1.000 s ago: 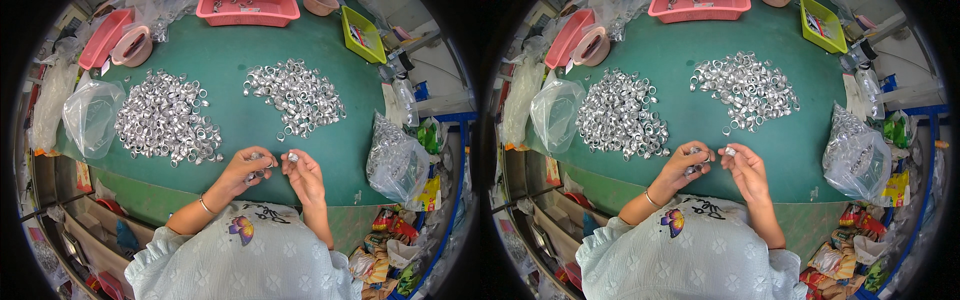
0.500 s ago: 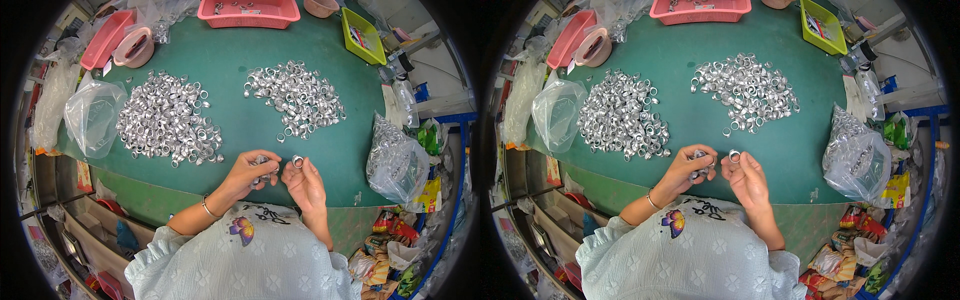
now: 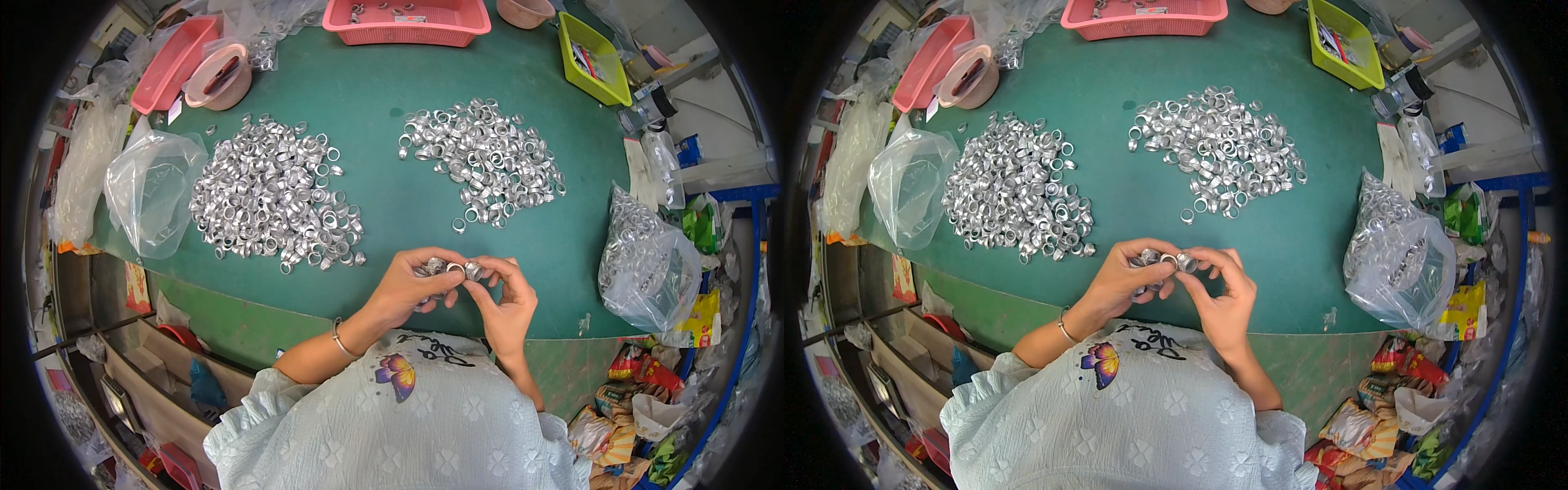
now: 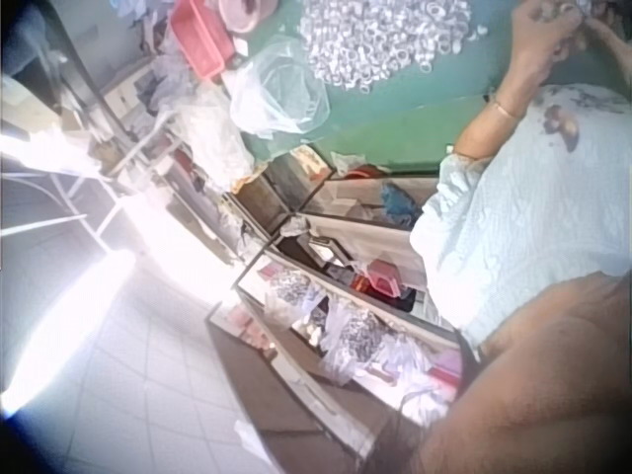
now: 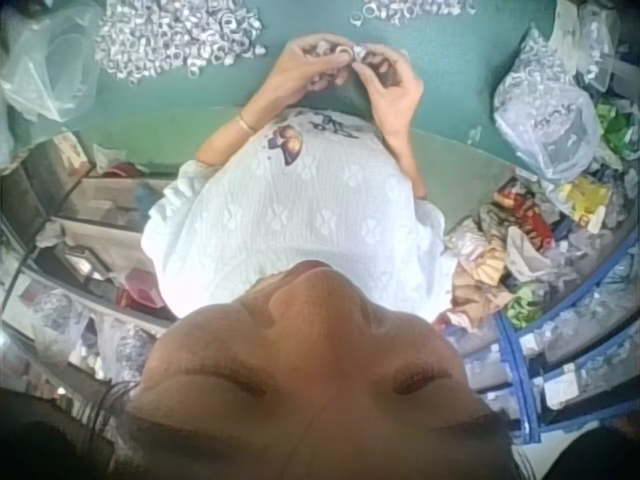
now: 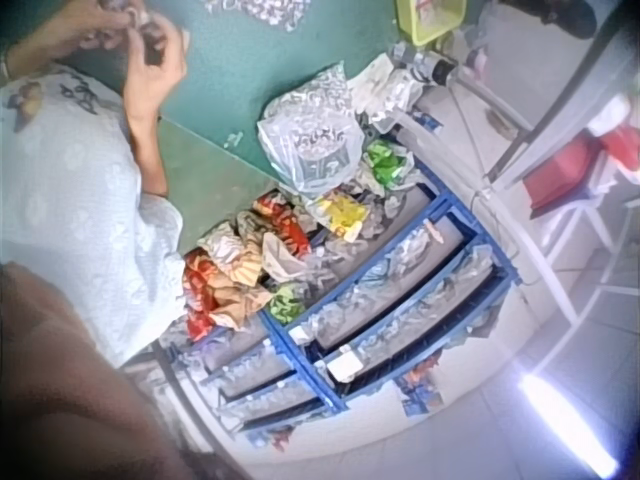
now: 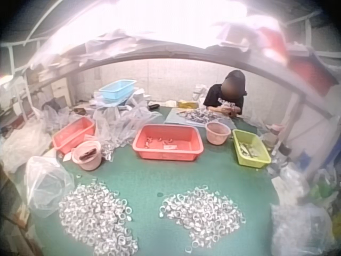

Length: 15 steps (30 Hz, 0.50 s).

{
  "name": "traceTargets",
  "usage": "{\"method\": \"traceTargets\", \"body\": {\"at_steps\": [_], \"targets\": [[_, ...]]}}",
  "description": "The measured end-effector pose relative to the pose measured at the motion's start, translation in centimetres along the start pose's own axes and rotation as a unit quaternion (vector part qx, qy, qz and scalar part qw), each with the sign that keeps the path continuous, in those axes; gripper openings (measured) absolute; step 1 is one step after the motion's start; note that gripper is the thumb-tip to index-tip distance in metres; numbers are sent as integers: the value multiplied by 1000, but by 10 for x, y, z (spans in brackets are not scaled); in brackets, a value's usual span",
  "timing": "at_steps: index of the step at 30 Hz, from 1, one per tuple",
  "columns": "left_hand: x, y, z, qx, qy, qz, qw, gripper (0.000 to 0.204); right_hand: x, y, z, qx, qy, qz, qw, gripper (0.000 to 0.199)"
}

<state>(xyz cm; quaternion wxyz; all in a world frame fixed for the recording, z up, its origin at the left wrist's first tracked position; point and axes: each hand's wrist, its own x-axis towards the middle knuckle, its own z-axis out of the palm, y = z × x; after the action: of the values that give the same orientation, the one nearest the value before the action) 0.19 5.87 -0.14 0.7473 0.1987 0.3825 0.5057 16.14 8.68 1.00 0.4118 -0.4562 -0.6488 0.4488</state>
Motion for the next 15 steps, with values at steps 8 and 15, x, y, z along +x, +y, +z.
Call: {"method": "traceTargets", "body": {"at_steps": [8,15], "targets": [[0,1,2,39,4,-8,999,23,4,-6,1,-52,10,-72,996,28],[-2,7,-2,33,0,-24,999,24,4,-7,6,-50,-11,-76,996,32]]}}
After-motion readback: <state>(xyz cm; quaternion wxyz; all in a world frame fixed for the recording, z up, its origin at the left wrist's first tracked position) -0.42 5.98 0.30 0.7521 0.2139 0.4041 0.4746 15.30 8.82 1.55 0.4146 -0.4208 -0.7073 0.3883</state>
